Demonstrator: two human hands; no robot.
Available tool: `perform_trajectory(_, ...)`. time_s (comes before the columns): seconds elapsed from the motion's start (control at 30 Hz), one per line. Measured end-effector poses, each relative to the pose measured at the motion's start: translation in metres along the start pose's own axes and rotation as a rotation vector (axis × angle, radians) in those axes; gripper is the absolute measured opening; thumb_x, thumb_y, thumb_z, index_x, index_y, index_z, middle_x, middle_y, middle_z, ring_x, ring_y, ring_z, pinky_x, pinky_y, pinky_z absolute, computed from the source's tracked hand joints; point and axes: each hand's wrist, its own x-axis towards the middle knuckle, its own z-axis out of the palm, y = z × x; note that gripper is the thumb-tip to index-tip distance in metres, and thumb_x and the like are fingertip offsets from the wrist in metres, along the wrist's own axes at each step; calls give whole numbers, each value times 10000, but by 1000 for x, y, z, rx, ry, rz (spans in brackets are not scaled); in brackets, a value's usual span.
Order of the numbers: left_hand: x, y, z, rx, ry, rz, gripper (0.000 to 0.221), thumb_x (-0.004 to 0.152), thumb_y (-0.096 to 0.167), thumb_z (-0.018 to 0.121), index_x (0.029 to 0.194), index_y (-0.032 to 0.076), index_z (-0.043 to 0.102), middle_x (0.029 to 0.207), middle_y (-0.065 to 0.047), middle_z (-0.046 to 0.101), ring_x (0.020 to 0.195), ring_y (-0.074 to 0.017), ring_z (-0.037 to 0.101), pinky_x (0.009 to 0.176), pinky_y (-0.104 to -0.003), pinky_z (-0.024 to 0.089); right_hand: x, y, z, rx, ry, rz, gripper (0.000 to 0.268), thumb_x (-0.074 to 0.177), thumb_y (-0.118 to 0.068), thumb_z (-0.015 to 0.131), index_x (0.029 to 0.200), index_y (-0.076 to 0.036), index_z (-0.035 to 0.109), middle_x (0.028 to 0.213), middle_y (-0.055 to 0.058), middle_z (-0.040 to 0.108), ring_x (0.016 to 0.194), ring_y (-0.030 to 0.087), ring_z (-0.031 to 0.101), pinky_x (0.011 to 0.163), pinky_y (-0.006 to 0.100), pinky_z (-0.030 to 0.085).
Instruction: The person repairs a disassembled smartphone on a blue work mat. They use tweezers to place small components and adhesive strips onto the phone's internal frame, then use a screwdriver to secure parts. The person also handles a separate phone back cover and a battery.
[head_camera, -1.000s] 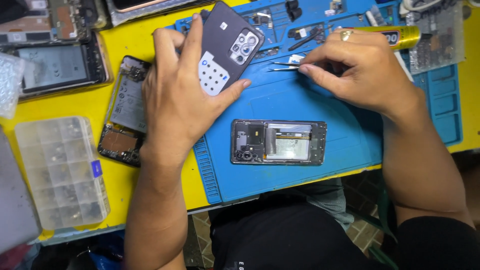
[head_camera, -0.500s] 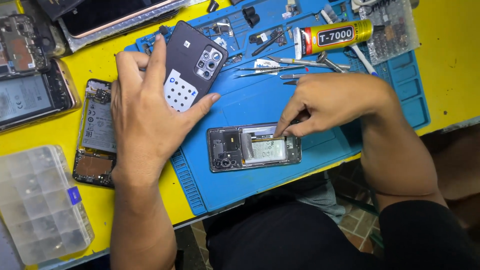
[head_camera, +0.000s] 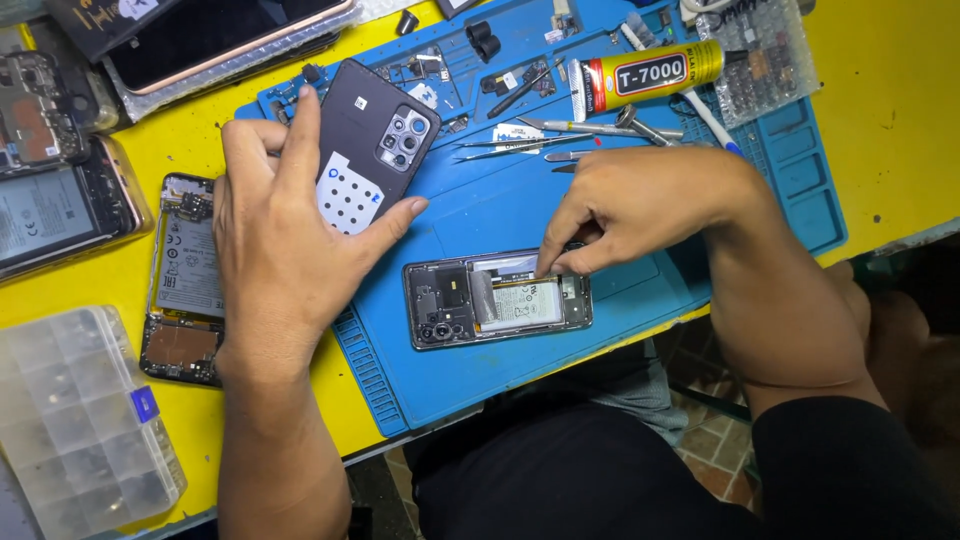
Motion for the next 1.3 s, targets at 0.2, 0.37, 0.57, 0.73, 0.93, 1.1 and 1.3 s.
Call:
perform_trajectory(0.2, 0, -1, -1, -5, -9, 1, 1023, 829, 556, 939, 1553, -4, 482, 1181, -156, 417, 1069, -371, 541, 935, -547, 481, 0, 4, 0, -6, -1, 1, 300, 900, -331, 675, 1140, -314, 854, 525, -66, 763, 386, 99, 490, 503, 274, 426)
perform_trajectory(0.37, 0, -3, 0, -6, 2, 2, 1020, 843, 565, 932, 1555, -7, 479, 1181, -161, 417, 1082, -373, 543, 940, -538, 478, -1, 2, -1, -12, 48, -23, 285, 904, -312, 673, 1116, -277, 859, 501, -53, 730, 396, 122, 615, 844, 418, 282)
perform_trajectory(0.57, 0, -3, 0, -1, -16, 2, 1029, 837, 562, 938, 1557, -8, 473, 1172, -162, 419, 1064, -376, 547, 935, -533, 476, -2, -3, -3, -13, 42, 111, 238, 902, -343, 698, 1083, -289, 843, 625, -66, 737, 534, 88, 647, 535, 276, 482)
perform_trajectory(0.73, 0, -3, 0, -8, -8, -5, 1029, 834, 568, 934, 1555, -6, 475, 1173, -160, 414, 1076, -369, 560, 922, -532, 487, -6, -4, -5, -33, 104, 89, 204, 890, -350, 715, 1019, -316, 869, 621, -93, 765, 519, 70, 632, 509, 281, 435)
perform_trajectory(0.93, 0, -2, -1, -20, -32, -23, 1026, 836, 566, 928, 1554, -9, 474, 1191, -164, 408, 1074, -385, 573, 891, -555, 498, -9, -1, -6, -25, 97, 134, 243, 905, -317, 684, 1074, -296, 858, 635, -65, 760, 493, 105, 562, 499, 307, 405)
perform_trajectory(1.1, 1, -1, -3, -26, -58, -57, 1024, 812, 549, 924, 1556, 6, 475, 1197, -163, 403, 1117, -379, 565, 841, -594, 517, -14, 2, -9, 9, 170, 147, 172, 898, -282, 727, 1010, -256, 856, 680, -75, 770, 566, 69, 636, 550, 263, 493)
perform_trajectory(1.3, 4, 8, -12, -25, -124, -157, 1031, 784, 547, 901, 1578, 58, 461, 1196, -150, 392, 1003, -410, 580, 801, -638, 494, -54, -9, 23, -9, 407, -37, 243, 949, -235, 613, 1065, -182, 820, 825, -38, 858, 454, 39, 712, 451, 197, 545)
